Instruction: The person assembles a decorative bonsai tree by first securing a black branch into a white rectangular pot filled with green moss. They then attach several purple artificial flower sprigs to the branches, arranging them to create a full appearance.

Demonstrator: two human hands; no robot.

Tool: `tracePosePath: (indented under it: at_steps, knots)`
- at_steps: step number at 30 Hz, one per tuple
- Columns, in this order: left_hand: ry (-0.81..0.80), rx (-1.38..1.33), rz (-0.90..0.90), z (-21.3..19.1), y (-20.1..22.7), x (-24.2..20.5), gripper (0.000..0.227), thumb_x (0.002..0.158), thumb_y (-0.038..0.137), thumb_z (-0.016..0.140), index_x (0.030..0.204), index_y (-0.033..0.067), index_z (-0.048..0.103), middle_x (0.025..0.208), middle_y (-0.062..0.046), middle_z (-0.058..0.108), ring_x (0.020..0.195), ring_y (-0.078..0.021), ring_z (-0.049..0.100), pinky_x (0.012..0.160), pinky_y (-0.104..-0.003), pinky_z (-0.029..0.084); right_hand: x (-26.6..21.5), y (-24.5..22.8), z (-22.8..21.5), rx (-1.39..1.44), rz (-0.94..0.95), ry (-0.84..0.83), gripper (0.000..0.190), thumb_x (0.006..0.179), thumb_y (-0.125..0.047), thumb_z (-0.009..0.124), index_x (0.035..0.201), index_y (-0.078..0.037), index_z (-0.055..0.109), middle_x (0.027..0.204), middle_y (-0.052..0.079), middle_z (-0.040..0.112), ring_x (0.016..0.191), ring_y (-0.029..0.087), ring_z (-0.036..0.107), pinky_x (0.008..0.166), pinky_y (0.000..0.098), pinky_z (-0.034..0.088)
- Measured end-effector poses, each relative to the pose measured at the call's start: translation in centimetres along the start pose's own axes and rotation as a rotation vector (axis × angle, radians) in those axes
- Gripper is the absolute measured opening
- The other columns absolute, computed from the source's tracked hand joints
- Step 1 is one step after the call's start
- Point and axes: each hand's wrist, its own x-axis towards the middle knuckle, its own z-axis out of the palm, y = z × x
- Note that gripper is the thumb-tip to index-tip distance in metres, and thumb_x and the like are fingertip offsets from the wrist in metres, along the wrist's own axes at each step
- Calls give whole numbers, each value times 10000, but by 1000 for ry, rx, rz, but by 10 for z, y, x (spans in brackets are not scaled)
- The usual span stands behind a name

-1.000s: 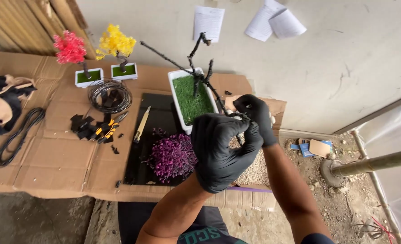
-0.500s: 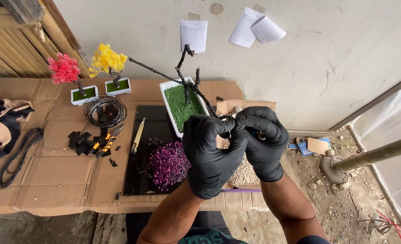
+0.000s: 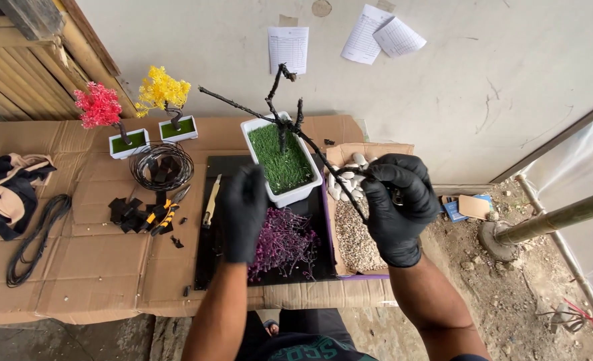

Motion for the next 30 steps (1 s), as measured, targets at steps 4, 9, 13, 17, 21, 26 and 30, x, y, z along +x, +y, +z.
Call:
tracePosePath:
  at_steps: [4,9,13,17,21,26,30]
  knots:
    - [-155,255,-410,23,-162,87,517,983,489,574,1323,104,641,1208,-209,720,1210,-436,634,1031,-580,499,-6,5,3,-31,19,39,226,860,-93,844,897,65,687,878,185,642,820,280,669,769,382,569]
    - [-322,171,-545,90,-315,153,702,976,631,652,1373,54,606,1217,-224,700,1174,-435,653,909,-569,566,-15,9,-1,-139,18,105,239,877,-127,831,910,43,666,892,167,608,833,262,623,797,367,539]
    - [-424,-65,-658,109,-349,160,396,925,344,796,1103,-4,735,989,-244,715,932,-464,706,641,-577,647,-22,1,-7,-299,59,123,250,926,-188,791,940,23,659,925,162,634,838,225,598,869,380,539]
    - [-712,67,-784,72,-274,161,732,941,544,739,1445,42,566,1465,-235,547,1345,-441,522,970,-624,545,-30,1,-7,-327,87,172,248,940,-174,778,906,29,639,890,178,621,808,253,615,856,388,546]
    - [-583,-326,-971,66,-260,153,579,976,287,733,1424,-4,508,1488,-291,435,1392,-481,447,993,-618,553,-31,-1,0,-199,111,246,304,928,-213,780,915,37,606,845,179,573,670,222,572,706,353,528]
    - [-341,-546,-1056,47,-226,114,253,1003,189,636,1141,3,535,1167,-185,467,1140,-409,616,841,-568,630,-23,10,-5,-28,152,295,251,977,-191,737,951,6,584,819,142,548,464,146,535,467,276,491]
    - [-112,-865,-1104,37,-236,79,303,949,123,680,1169,47,486,1072,-180,500,1008,-482,691,850,-727,601,0,32,-17,38,149,208,232,1040,-217,681,993,-30,551,781,86,539,496,117,560,484,254,495]
